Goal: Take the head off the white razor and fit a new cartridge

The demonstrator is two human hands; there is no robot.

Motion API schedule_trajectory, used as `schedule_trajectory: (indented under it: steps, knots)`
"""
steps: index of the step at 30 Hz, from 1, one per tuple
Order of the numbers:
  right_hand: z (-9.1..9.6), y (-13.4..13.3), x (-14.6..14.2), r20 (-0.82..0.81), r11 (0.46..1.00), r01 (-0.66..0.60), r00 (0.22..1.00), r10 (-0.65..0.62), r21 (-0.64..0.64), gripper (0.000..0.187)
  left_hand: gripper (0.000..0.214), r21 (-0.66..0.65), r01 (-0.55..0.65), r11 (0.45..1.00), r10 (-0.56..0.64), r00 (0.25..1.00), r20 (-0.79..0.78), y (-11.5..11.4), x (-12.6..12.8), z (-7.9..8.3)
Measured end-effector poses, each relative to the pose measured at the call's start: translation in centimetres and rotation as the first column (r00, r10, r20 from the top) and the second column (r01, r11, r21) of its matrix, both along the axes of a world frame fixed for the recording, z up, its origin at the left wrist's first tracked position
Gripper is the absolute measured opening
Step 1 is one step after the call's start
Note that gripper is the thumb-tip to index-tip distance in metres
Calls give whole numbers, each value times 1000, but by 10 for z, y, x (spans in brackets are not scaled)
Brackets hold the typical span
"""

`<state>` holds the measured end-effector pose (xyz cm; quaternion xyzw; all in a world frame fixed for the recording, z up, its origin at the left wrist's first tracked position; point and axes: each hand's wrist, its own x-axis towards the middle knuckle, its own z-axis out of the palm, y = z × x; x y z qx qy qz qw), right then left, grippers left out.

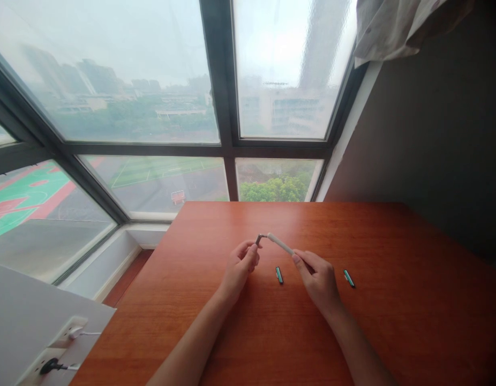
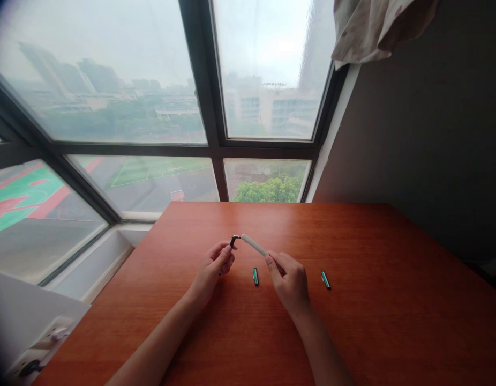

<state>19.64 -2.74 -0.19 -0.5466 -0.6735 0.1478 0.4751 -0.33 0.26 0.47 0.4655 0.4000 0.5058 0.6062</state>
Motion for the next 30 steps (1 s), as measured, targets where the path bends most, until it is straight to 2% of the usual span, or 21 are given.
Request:
schedule_trajectory:
  steps: [21,30]
  knots:
    - [0,0,-1,-13,999,-45,999,45,-28,30,38,5,-2,1000,2,998,-62,0,0,0]
    - [2,-3,-1,-184,994,-84,980,70,-69,28,35,87,4,996,9,989,-149,-1,-3,-1]
